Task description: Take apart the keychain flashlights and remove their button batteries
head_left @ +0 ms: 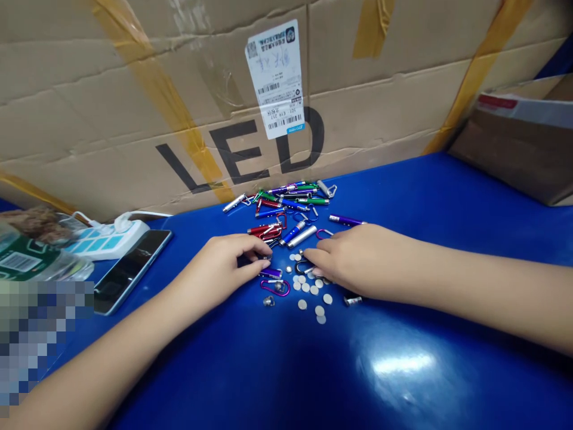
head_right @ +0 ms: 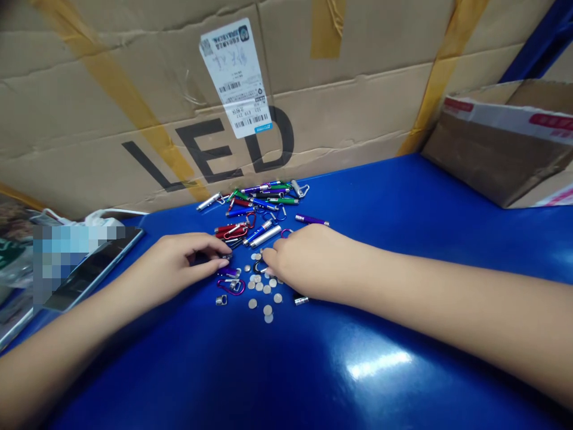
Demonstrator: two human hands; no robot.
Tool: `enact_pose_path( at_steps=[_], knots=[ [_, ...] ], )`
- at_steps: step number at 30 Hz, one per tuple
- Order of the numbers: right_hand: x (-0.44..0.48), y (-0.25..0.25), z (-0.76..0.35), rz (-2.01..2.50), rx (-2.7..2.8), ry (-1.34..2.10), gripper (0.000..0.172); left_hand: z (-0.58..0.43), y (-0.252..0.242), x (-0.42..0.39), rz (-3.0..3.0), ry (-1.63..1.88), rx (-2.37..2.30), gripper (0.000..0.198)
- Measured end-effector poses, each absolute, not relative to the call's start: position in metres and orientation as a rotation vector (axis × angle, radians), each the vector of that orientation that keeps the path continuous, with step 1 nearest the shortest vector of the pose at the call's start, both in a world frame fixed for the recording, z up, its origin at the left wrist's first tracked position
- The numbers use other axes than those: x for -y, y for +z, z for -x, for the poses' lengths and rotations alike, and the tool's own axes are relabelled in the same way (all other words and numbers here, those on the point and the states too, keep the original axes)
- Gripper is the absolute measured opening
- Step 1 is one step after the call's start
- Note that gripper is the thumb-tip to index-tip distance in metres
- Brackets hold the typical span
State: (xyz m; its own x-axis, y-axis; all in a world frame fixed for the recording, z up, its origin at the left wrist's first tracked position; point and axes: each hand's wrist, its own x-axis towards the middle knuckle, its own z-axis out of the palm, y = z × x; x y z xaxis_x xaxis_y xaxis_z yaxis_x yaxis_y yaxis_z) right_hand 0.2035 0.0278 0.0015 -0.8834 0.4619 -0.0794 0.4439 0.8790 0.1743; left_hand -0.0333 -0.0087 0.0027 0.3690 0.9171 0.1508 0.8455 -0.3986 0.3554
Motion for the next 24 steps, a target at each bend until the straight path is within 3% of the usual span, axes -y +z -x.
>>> enact_pose_path(
  at_steps=[10,16,24],
  knots=[
    [-0.056,0.020,-0.223,-1.160,-3.041,0.298,0.031,0.063,0.024,-0.001,-2.522,0.476,-1.671,0.021],
    [-0.078,0.018,-0.235,-1.242,-2.996,0.239,0.031,0.072,0.016,-0.009,-2.533,0.127,-1.735,0.029],
    [-0.067,0.011,-0.227,-1.216,-3.096,0.163,0.030,0.063,0.014,-0.003,-2.651,-0.024,-1.741,0.026]
  ],
)
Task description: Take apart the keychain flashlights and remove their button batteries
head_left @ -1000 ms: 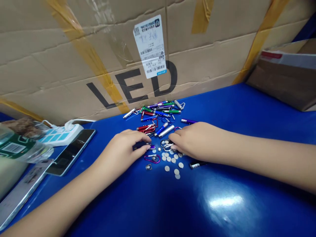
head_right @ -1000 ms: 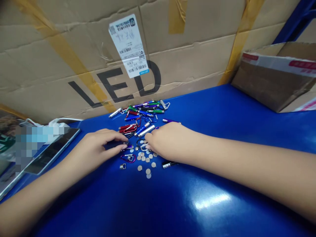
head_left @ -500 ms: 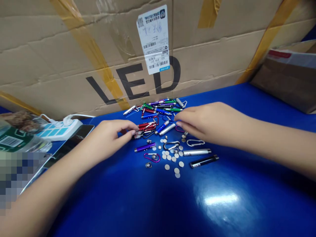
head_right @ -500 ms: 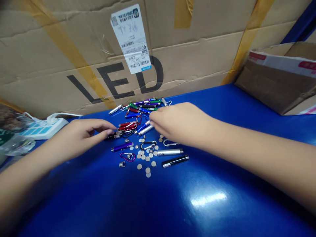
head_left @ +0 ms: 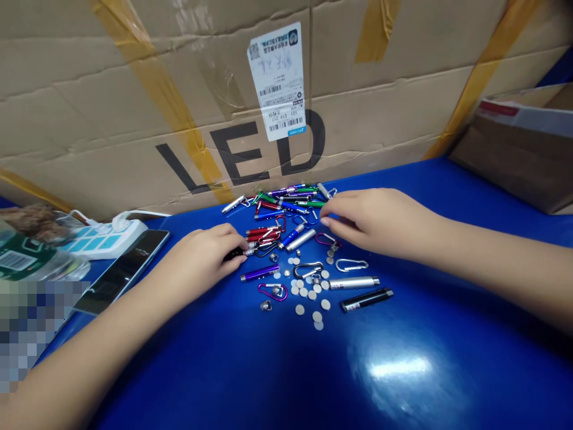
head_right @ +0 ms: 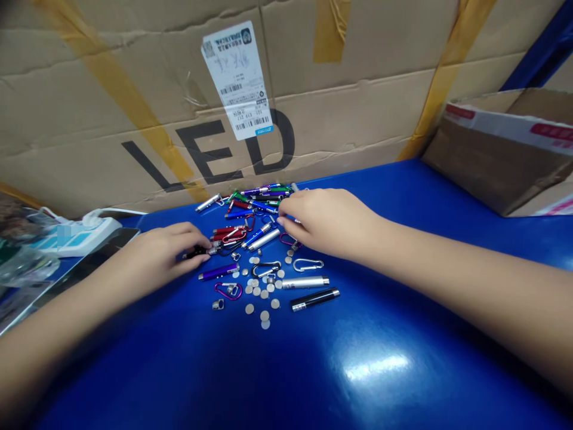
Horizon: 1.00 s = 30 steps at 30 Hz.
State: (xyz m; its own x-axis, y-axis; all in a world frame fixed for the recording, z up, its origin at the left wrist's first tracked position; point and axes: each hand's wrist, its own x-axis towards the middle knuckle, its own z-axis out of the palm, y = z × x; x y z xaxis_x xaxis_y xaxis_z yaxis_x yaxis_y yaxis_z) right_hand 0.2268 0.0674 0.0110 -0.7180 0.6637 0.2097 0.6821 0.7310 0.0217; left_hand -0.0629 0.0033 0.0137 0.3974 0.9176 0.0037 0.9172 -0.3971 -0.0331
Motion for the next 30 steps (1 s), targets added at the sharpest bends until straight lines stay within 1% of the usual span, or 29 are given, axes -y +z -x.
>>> enact_pose_path(
  at_steps=[5,8,11,14,18,21,25,28,30],
  knots=[
    [-0.066,0.014,-0.226,1.102,2.691,-0.113,0.032,0.063,0.010,-0.004,2.621,0.044,1.654,0.030],
    [-0.073,0.019,-0.232,1.145,2.715,-0.088,0.027,0.063,0.008,-0.003,2.624,-0.002,1.602,0.032],
    [-0.080,0.021,-0.240,1.106,2.825,0.049,0.020,0.058,0.007,0.000,2.612,-0.048,1.539,0.033],
    [-0.082,0.019,-0.244,0.997,2.916,0.251,0.017,0.051,0.007,0.006,2.609,-0.138,1.453,0.033],
    [-0.082,0.012,-0.242,0.913,2.976,0.418,0.016,0.042,0.004,0.013,2.650,-0.289,1.296,0.027],
    [-0.081,0.008,-0.240,0.892,2.980,0.422,0.014,0.037,0.003,0.016,2.699,-0.388,1.237,0.021],
    [-0.081,0.008,-0.238,0.880,2.945,0.348,0.013,0.030,0.006,0.020,2.746,-0.544,1.286,0.016],
    [-0.077,0.012,-0.235,0.832,2.888,0.312,0.010,0.019,0.013,0.020,2.745,-0.646,1.359,0.014],
    [-0.073,0.016,-0.233,0.756,2.826,0.304,0.008,0.010,0.018,0.017,2.733,-0.704,1.426,0.017]
  ],
)
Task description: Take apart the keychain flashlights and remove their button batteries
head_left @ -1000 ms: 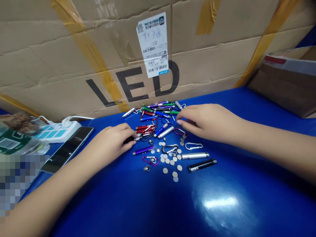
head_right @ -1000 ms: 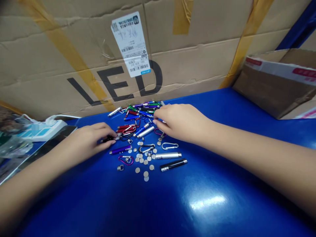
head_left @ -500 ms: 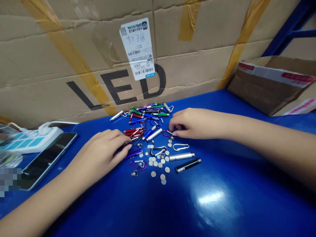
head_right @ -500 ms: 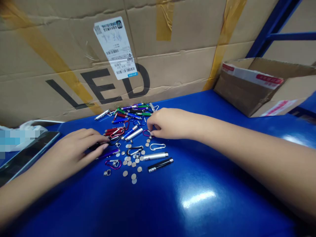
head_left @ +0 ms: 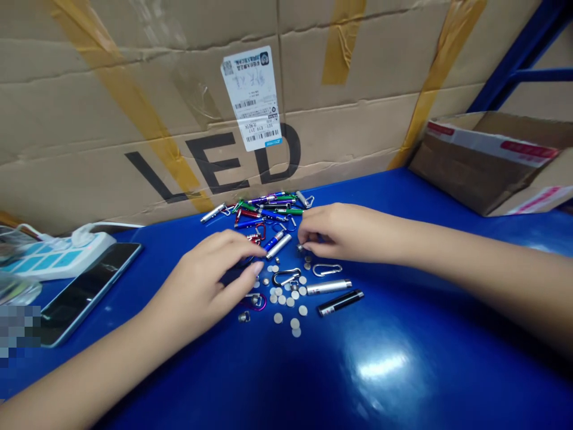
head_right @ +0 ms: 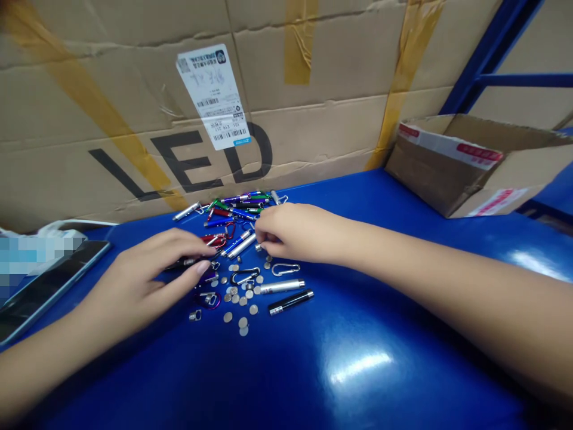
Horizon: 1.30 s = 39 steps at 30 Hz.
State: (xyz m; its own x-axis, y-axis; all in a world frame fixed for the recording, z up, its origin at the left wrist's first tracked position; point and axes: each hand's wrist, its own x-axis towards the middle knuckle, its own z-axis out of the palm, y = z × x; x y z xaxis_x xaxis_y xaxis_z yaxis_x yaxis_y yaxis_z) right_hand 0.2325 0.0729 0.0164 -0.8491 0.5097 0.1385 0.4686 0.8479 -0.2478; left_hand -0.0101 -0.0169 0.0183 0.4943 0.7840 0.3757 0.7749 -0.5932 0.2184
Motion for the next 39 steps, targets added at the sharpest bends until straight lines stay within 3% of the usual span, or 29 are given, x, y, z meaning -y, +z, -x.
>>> enact_pose_path(
  at_steps=[5,9,13,17,21,25,30,37,39],
  knots=[
    [-0.054,0.025,-0.225,0.536,2.539,0.384,0.006,-0.014,0.025,0.012,-2.410,0.742,-1.438,0.037],
    [-0.039,0.024,-0.217,0.559,2.349,0.546,0.005,-0.024,0.021,0.015,-2.071,0.898,-1.341,0.027],
    [-0.032,0.015,-0.211,0.761,2.120,0.944,0.004,-0.024,0.017,0.019,-1.797,1.001,-1.318,0.029],
    [-0.031,0.008,-0.207,0.934,1.856,1.448,0.008,-0.018,0.009,0.021,-1.903,0.957,-1.413,0.029],
    [-0.032,0.006,-0.205,0.939,1.724,1.643,0.008,-0.013,0.002,0.021,-2.049,0.929,-1.446,0.030],
    [-0.031,0.002,-0.205,0.965,1.743,1.636,0.011,-0.014,0.002,0.021,-2.086,0.886,-1.370,0.039],
    [-0.029,-0.003,-0.204,0.967,1.848,1.510,0.017,-0.017,0.004,0.020,-1.923,0.950,-1.303,0.032],
    [-0.030,-0.002,-0.209,0.600,2.227,0.596,0.020,-0.017,0.005,0.020,-1.870,0.952,-1.300,0.018],
    [-0.030,-0.001,-0.210,0.538,2.267,0.541,0.018,-0.017,0.005,0.020,-1.919,0.969,-1.330,0.015]
  ],
)
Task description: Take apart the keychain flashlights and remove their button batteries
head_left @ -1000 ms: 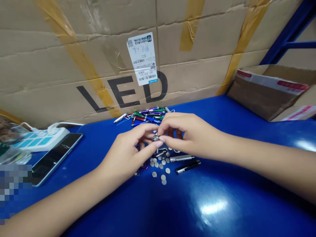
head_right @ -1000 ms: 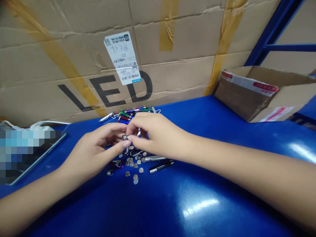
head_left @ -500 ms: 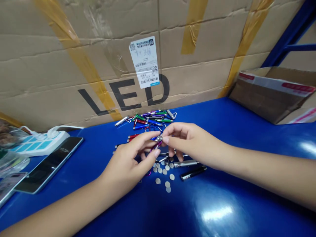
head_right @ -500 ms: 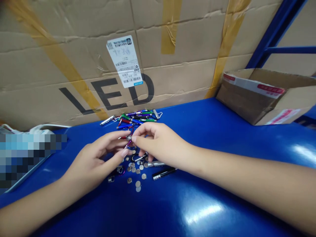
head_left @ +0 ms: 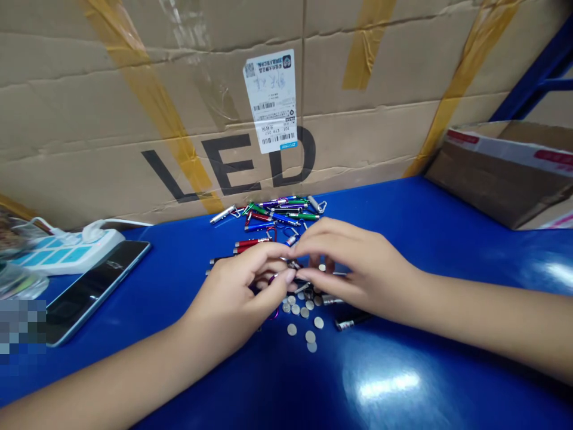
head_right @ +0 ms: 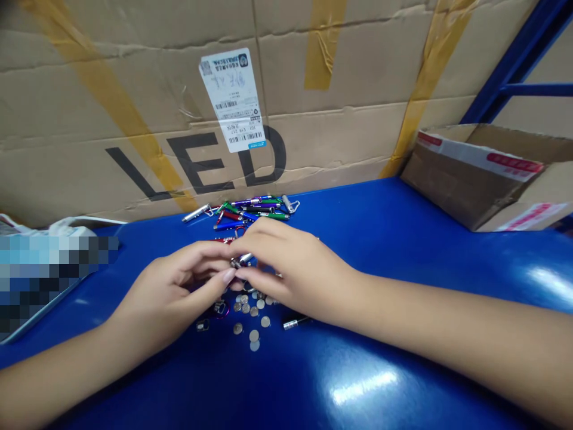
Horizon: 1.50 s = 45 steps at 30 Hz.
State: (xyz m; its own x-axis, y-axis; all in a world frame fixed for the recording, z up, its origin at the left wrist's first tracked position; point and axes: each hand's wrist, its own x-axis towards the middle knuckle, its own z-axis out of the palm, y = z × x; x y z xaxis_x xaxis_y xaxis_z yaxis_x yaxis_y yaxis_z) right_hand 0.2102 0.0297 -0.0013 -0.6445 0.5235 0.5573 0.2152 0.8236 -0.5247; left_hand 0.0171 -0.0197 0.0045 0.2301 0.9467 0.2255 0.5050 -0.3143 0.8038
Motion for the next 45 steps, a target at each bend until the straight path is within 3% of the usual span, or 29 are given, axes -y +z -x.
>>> enact_pose_path(
  at_steps=[6,17,25,39,41,45],
  knots=[
    [-0.030,0.000,-0.206,0.756,2.090,1.046,0.014,-0.016,0.001,0.020,-1.912,1.035,-1.356,0.010],
    [-0.026,0.005,-0.201,0.867,1.798,1.557,0.016,-0.011,0.005,0.017,-1.877,1.037,-1.353,0.012],
    [-0.025,0.005,-0.202,0.857,1.816,1.452,0.012,-0.007,0.014,0.016,-2.352,0.943,-1.392,0.009],
    [-0.033,0.005,-0.204,0.909,1.776,1.482,0.017,-0.005,0.010,0.010,-1.599,0.984,-1.266,0.015],
    [-0.037,0.004,-0.206,0.836,1.941,1.345,0.017,-0.005,0.010,0.009,-1.530,0.977,-1.263,0.017],
    [-0.045,0.002,-0.214,0.519,2.373,0.652,0.015,-0.004,0.009,0.008,-1.461,0.934,-1.262,0.019]
  ],
)
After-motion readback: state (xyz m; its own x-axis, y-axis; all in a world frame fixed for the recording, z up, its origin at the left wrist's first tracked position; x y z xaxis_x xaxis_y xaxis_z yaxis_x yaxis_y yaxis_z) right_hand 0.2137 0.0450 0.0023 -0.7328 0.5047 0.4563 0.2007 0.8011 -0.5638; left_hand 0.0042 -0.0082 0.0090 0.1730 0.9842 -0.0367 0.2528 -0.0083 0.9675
